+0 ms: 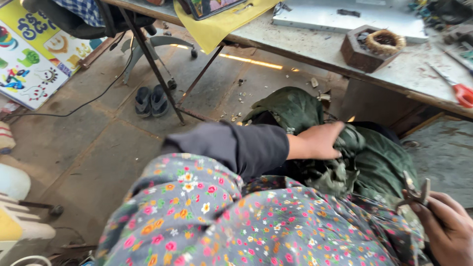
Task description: The person uses pliers to pull and twist copper wire coils from a small motor-like component held in a green cloth. The person repeatedly adjusts the component and uses the pliers to extract wire, with small debris visible on the floor.
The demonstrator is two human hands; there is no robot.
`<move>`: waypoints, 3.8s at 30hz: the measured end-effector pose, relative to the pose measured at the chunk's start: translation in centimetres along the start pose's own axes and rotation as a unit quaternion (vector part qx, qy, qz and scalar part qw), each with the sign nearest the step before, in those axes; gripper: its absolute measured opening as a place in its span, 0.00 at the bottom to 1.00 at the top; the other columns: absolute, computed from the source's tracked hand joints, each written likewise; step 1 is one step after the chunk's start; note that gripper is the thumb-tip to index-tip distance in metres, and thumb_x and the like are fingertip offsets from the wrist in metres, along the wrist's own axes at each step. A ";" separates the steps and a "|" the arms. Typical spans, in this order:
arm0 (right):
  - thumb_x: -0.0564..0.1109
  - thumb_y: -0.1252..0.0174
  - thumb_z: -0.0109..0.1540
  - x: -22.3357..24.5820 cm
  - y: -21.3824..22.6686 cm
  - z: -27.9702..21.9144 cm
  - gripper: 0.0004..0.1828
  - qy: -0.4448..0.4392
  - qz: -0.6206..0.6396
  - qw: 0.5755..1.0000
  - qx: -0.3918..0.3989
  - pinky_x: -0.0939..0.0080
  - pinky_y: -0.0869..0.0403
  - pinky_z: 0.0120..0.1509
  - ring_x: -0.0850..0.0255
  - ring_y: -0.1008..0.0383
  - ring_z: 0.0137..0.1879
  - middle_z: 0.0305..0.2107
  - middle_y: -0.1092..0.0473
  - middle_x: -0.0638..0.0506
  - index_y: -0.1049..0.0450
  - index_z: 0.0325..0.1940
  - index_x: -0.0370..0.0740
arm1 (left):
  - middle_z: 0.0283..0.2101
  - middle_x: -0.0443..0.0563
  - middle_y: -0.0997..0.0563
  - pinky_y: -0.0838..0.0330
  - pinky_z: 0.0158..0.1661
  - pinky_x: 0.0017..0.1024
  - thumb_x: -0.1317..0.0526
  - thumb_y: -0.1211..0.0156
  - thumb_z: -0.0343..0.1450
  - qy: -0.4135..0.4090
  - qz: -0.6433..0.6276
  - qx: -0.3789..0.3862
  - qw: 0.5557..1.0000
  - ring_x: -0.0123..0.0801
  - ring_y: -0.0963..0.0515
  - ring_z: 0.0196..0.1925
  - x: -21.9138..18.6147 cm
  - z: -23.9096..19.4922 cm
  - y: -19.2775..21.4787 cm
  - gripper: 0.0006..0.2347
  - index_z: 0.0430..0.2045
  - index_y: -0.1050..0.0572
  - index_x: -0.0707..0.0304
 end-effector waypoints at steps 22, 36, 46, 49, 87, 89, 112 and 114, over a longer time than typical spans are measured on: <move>0.55 0.44 0.67 0.4 -4.7 1.4 0.18 -0.041 -0.305 0.948 0.081 0.53 0.22 0.49 0.48 0.21 0.44 0.50 0.27 0.47 0.22 0.58 0.51 | 0.55 0.58 0.23 0.22 0.39 0.43 0.70 0.48 0.69 -0.178 0.098 0.014 0.979 0.52 0.16 0.42 -3.5 -5.9 1.2 0.22 0.60 0.36 0.58; 0.54 0.42 0.64 -1.0 -3.5 0.6 0.20 -0.063 -0.260 0.960 0.081 0.51 0.23 0.52 0.46 0.22 0.46 0.50 0.27 0.48 0.22 0.59 0.48 | 0.52 0.60 0.20 0.24 0.52 0.38 0.56 0.26 0.64 -0.032 -0.110 -0.223 0.968 0.52 0.18 0.54 -6.3 -9.8 9.4 0.30 0.59 0.34 0.60; 0.37 0.40 0.71 4.2 2.2 1.0 0.08 -0.044 -0.047 0.997 -0.046 0.63 0.26 0.46 0.59 0.23 0.40 0.42 0.24 0.44 0.23 0.54 0.31 | 0.59 0.47 0.23 0.31 0.66 0.32 0.68 0.25 0.67 -0.042 -0.506 -0.132 0.851 0.28 0.25 0.62 -10.9 -12.6 12.3 0.35 0.69 0.39 0.66; 0.37 0.43 0.71 7.4 2.9 1.1 0.11 -0.045 0.019 0.998 -0.033 0.68 0.25 0.43 0.64 0.22 0.36 0.38 0.23 0.46 0.23 0.57 0.32 | 0.59 0.47 0.23 0.31 0.65 0.32 0.69 0.26 0.67 -0.024 -0.541 -0.083 0.837 0.27 0.25 0.62 -12.0 -13.4 12.8 0.34 0.68 0.39 0.64; 0.39 0.39 0.57 14.1 -2.4 -0.4 0.17 0.173 0.100 0.975 0.097 0.59 0.22 0.48 0.53 0.19 0.45 0.40 0.21 0.46 0.24 0.51 0.36 | 0.54 0.60 0.19 0.22 0.56 0.42 0.64 0.39 0.76 0.122 -0.817 0.197 0.527 0.40 0.17 0.53 -15.1 -17.1 7.8 0.18 0.60 0.30 0.72; 0.39 0.40 0.59 12.2 -3.4 -1.2 0.15 0.151 0.167 0.965 0.133 0.60 0.22 0.49 0.55 0.20 0.47 0.41 0.20 0.47 0.24 0.51 0.36 | 0.54 0.63 0.19 0.22 0.57 0.43 0.63 0.39 0.77 0.123 -0.832 0.230 0.490 0.42 0.17 0.54 -15.5 -17.3 7.6 0.19 0.61 0.30 0.74; 0.50 0.34 0.57 12.3 -0.4 -0.7 0.36 0.196 -0.023 0.952 0.234 0.53 0.29 0.66 0.51 0.27 0.63 0.54 0.26 0.48 0.32 0.69 0.43 | 0.46 0.52 0.20 0.22 0.52 0.36 0.65 0.35 0.74 0.120 -0.774 0.154 0.603 0.33 0.18 0.48 -15.2 -17.0 8.5 0.15 0.53 0.28 0.68; 0.48 0.35 0.59 12.8 -0.1 -0.8 0.36 0.172 0.042 0.942 0.284 0.54 0.28 0.64 0.51 0.25 0.62 0.55 0.25 0.48 0.33 0.71 0.42 | 0.44 0.54 0.19 0.21 0.49 0.37 0.62 0.35 0.77 0.136 -0.801 0.161 0.561 0.36 0.17 0.45 -15.4 -17.1 8.4 0.13 0.51 0.27 0.69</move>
Point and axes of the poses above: each hand's wrist, its own z-axis towards the middle knuckle, its own y-axis out of the back of the hand, x = y × z, the point moved 5 cm from there along z, towards the middle knuckle
